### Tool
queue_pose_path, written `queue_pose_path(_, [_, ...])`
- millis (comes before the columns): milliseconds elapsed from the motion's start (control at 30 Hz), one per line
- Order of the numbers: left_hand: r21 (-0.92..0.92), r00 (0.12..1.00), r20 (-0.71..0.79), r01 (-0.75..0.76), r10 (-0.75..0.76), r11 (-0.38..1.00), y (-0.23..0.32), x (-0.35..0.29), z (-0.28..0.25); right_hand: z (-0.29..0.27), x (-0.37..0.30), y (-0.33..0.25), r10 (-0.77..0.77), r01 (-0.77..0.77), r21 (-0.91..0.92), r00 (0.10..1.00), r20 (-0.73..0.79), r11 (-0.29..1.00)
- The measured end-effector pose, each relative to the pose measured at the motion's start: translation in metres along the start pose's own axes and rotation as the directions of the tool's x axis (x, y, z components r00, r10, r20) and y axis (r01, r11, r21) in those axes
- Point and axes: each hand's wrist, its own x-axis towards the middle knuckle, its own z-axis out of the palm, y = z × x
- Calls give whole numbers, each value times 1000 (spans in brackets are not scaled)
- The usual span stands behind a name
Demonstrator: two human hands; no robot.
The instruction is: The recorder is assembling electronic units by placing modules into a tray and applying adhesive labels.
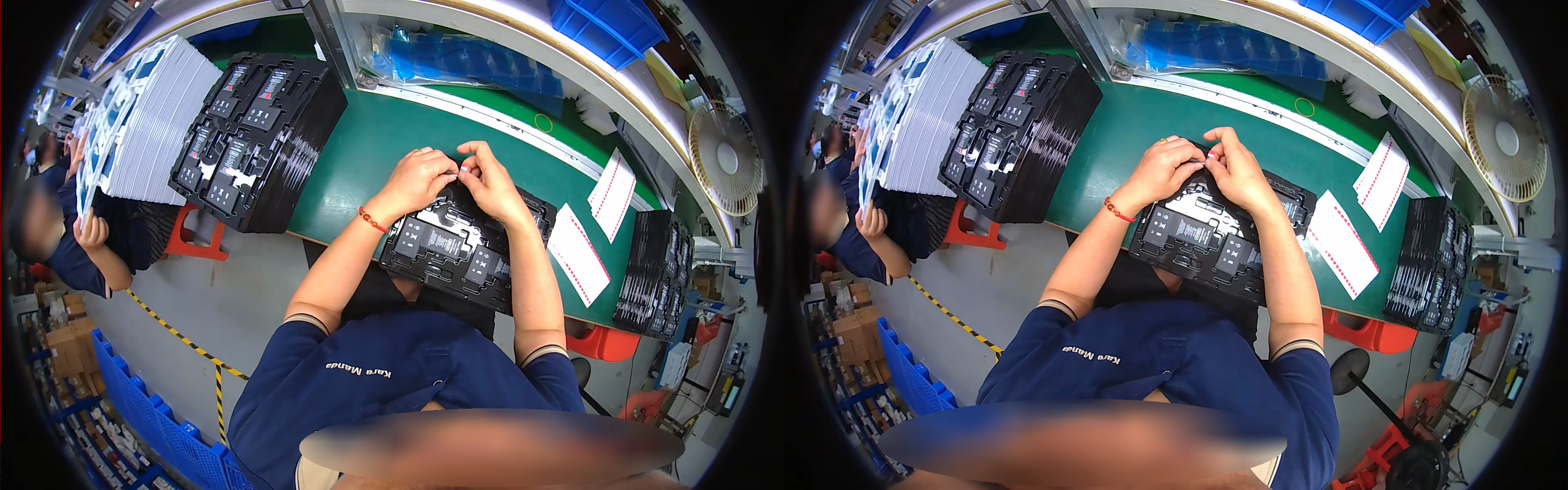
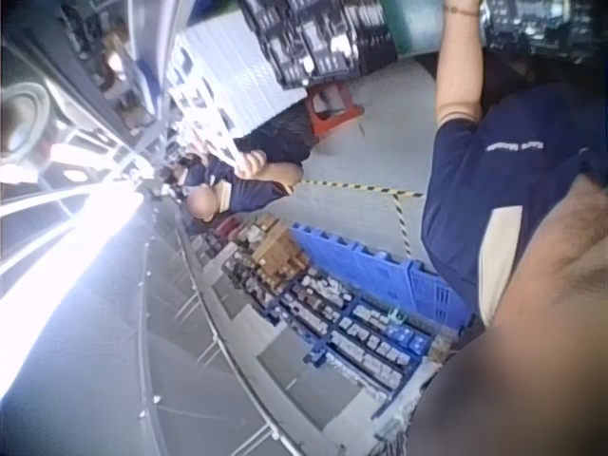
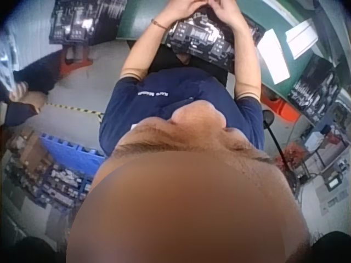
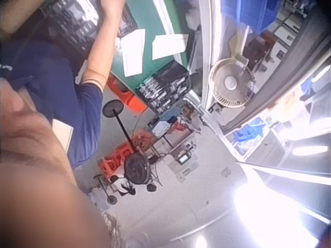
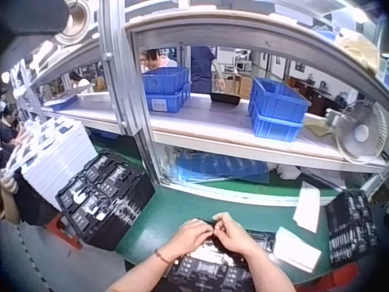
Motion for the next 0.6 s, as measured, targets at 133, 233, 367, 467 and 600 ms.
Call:
queue_pose_path(133, [-4,1000,8,-2,2,1000,0,0,-1,4,-3,-2,-53,44,-144,997,-61,989])
queue_pose_path(233, [5,1000,4,-1,1,1000,1,0,-2,1,-8,-11,-275,178,-365,933,-232,914])
queue_pose_path(367, [31,1000,-4,-1,1,1000,0,0,-1,-4,-13,-23,-446,310,-519,881,-159,797])
queue_pose_path(467, [22,1000,16,-5,5,1000,1,1,2,-1,-16,-18,-522,311,-712,848,-91,630])
queue_pose_path(600, [8,999,4,-46,46,999,1,2,3,3,-12,-16,-641,363,-786,765,-55,500])
